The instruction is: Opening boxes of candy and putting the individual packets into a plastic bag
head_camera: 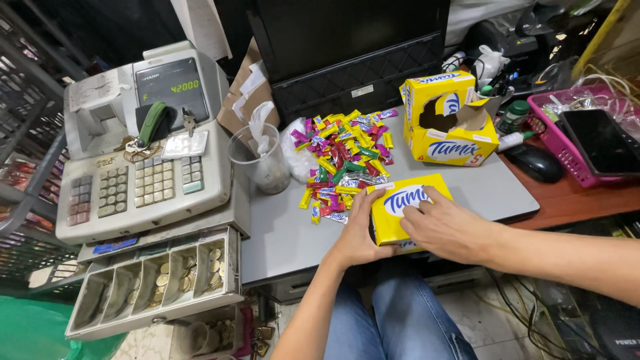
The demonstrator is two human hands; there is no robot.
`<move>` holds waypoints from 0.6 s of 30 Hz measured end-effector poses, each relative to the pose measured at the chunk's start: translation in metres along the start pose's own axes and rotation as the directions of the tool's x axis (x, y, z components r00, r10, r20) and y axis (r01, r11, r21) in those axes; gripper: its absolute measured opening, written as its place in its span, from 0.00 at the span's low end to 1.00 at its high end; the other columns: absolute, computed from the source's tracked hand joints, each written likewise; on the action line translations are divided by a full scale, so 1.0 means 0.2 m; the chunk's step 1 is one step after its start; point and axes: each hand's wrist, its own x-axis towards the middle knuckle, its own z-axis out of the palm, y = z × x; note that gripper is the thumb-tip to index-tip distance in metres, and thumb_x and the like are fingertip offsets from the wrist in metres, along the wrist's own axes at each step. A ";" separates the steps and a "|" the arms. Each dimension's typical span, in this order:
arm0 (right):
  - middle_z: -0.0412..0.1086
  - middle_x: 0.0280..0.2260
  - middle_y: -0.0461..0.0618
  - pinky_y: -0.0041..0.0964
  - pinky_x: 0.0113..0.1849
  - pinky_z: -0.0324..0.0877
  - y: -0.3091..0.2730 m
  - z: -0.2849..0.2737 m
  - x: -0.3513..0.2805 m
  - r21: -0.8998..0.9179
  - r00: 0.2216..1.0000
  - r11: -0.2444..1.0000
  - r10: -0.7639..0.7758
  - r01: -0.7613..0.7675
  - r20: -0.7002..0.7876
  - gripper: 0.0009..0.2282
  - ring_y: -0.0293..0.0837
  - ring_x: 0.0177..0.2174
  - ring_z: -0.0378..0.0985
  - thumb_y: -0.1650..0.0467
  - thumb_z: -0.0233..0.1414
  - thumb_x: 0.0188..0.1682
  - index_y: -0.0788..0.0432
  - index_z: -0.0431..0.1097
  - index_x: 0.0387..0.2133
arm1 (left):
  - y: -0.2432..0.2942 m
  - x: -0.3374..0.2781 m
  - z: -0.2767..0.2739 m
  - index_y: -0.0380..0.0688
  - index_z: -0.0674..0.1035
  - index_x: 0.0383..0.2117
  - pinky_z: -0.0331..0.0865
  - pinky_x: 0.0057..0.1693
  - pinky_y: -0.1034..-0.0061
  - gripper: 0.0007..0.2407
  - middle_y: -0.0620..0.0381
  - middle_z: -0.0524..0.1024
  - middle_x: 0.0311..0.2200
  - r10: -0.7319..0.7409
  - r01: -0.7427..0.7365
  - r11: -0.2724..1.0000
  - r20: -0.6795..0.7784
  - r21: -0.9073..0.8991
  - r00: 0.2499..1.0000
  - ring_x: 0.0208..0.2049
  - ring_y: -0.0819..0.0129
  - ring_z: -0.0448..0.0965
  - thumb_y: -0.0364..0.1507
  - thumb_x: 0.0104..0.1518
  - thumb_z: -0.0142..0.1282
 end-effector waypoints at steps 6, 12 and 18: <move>0.68 0.33 0.46 0.60 0.50 0.63 0.10 0.10 0.03 0.035 0.998 0.997 0.063 -0.064 0.027 0.08 0.51 0.33 0.83 0.68 0.56 0.44 0.56 0.71 0.35 | 0.07 0.00 -0.02 0.50 0.63 0.63 0.50 0.70 0.45 0.46 0.33 0.55 0.63 -0.016 0.016 1.000 -0.007 -0.005 1.000 0.67 0.33 0.56 0.39 0.30 0.74; 0.71 0.25 0.45 0.48 0.39 0.72 0.27 -0.11 0.00 0.735 0.946 0.596 0.236 -0.323 0.224 0.08 0.54 0.31 0.83 0.63 0.51 0.50 0.53 0.72 0.29 | 0.06 0.00 -0.01 0.50 0.63 0.63 0.49 0.71 0.46 0.46 0.34 0.55 0.63 0.006 -0.006 1.000 -0.008 0.016 1.000 0.67 0.33 0.56 0.41 0.29 0.74; 0.75 0.26 0.44 0.46 0.36 0.73 0.28 -0.06 0.02 0.698 0.939 0.632 0.175 -0.337 0.295 0.10 0.50 0.32 0.82 0.58 0.55 0.49 0.49 0.70 0.28 | 0.06 -0.02 -0.01 0.50 0.63 0.63 0.50 0.71 0.47 0.46 0.35 0.55 0.63 -0.012 0.012 0.999 -0.005 0.030 1.000 0.67 0.35 0.57 0.41 0.29 0.74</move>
